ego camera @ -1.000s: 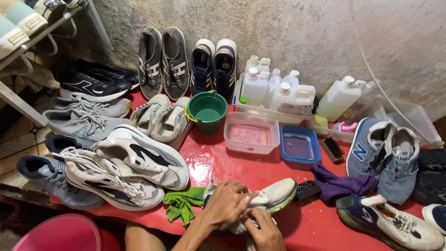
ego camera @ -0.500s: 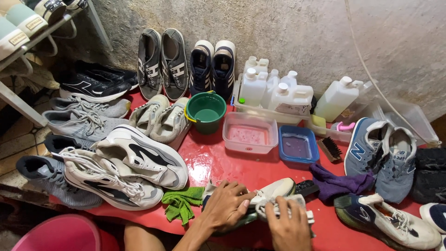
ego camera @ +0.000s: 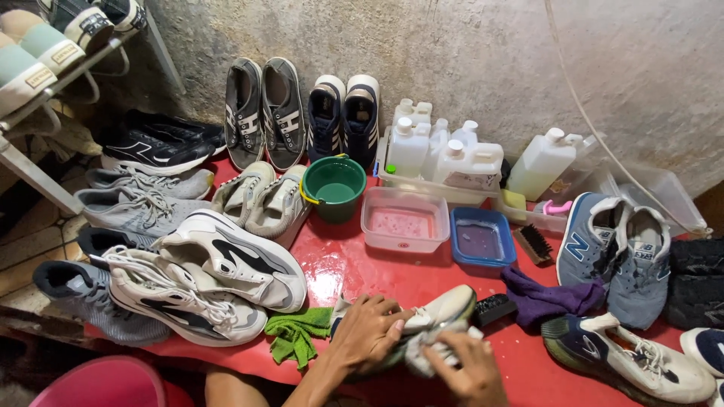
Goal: The person scrubs a white sneaker with a black brush, then wipes it with a cloth. The person holds the shoe steady with one hand while scrubbing and wiping with the other.
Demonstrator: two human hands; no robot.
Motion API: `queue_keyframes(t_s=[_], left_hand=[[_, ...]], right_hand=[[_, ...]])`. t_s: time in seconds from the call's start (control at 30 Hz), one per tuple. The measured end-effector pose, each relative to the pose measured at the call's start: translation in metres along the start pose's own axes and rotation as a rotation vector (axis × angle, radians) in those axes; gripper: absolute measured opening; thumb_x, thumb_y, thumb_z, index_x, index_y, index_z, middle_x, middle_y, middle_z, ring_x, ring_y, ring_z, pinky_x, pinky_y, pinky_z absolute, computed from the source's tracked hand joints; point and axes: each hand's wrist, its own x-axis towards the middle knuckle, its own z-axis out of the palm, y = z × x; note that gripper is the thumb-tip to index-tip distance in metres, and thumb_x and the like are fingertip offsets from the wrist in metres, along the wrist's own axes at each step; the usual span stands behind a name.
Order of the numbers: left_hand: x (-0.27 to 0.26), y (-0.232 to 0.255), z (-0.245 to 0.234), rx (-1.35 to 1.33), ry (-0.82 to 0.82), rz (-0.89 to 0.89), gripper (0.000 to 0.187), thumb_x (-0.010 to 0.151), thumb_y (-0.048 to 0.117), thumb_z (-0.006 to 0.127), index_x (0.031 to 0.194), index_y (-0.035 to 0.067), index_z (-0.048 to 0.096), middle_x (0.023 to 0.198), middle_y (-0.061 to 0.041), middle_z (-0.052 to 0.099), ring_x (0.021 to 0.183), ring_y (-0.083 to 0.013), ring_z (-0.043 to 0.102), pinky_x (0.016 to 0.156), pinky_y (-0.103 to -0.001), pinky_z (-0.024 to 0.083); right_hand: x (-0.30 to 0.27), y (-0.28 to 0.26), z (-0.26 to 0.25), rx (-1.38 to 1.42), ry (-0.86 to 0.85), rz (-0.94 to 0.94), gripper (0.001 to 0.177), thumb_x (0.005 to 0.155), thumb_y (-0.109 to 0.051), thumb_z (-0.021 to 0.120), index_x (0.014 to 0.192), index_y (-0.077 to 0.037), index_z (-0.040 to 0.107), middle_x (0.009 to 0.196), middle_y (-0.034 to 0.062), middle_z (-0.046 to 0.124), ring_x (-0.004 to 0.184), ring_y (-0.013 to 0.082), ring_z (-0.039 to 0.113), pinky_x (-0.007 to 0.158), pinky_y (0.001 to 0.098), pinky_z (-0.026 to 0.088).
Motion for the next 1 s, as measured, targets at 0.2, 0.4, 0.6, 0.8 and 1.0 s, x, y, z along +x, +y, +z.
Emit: queue_keyframes(t_s=[0.2, 0.4, 0.6, 0.8, 1.0], left_hand=[[0.012, 0.009, -0.006, -0.121, -0.023, -0.130, 0.058, 0.103, 0.038, 0.026, 0.128, 0.013, 0.073, 0.101, -0.017, 0.069, 0.089, -0.0336, 0.062, 0.081, -0.050, 0.038], [0.009, 0.012, 0.002, 0.021, -0.039, 0.023, 0.052, 0.104, 0.035, 0.029, 0.128, 0.016, 0.071, 0.096, -0.014, 0.066, 0.081, -0.0351, 0.059, 0.073, -0.050, 0.037], [0.006, 0.026, -0.008, 0.001, -0.029, -0.028, 0.048, 0.105, 0.035, 0.037, 0.134, 0.012, 0.068, 0.097, -0.014, 0.068, 0.081, -0.0310, 0.058, 0.074, -0.047, 0.040], [0.006, 0.042, -0.016, 0.046, 0.014, 0.020, 0.039, 0.103, 0.031, 0.048, 0.128, 0.012, 0.070, 0.095, -0.016, 0.066, 0.081, -0.0357, 0.059, 0.073, -0.050, 0.042], [0.008, 0.035, -0.010, 0.070, -0.020, -0.026, 0.036, 0.104, 0.031, 0.049, 0.128, 0.014, 0.070, 0.101, -0.014, 0.069, 0.085, -0.0327, 0.060, 0.076, -0.048, 0.042]], right_hand=[[-0.020, -0.011, 0.044, 0.072, -0.027, 0.161, 0.077, 0.043, -0.003, 0.060, 0.116, -0.019, 0.073, 0.132, 0.0110, 0.059, 0.104, 0.0360, 0.053, 0.092, 0.0527, 0.044], [-0.014, -0.037, 0.037, 0.121, 0.186, 0.114, 0.020, 0.094, -0.019, 0.066, 0.110, -0.023, 0.077, 0.114, 0.0059, 0.065, 0.100, 0.0269, 0.060, 0.088, 0.0370, 0.054], [-0.036, 0.043, 0.013, -0.022, 0.022, 0.152, 0.067, 0.067, 0.008, 0.055, 0.123, -0.023, 0.072, 0.129, 0.0126, 0.062, 0.108, 0.0345, 0.057, 0.090, 0.0470, 0.048], [0.009, 0.077, -0.032, 0.090, -0.054, 0.510, 0.062, 0.068, 0.015, 0.045, 0.121, -0.006, 0.069, 0.130, 0.0092, 0.063, 0.117, 0.0333, 0.057, 0.105, 0.0446, 0.046], [-0.003, 0.057, -0.015, 0.150, -0.169, 0.383, 0.070, 0.062, 0.019, 0.045, 0.124, -0.007, 0.064, 0.135, 0.0086, 0.061, 0.128, 0.0293, 0.056, 0.107, 0.0473, 0.046]])
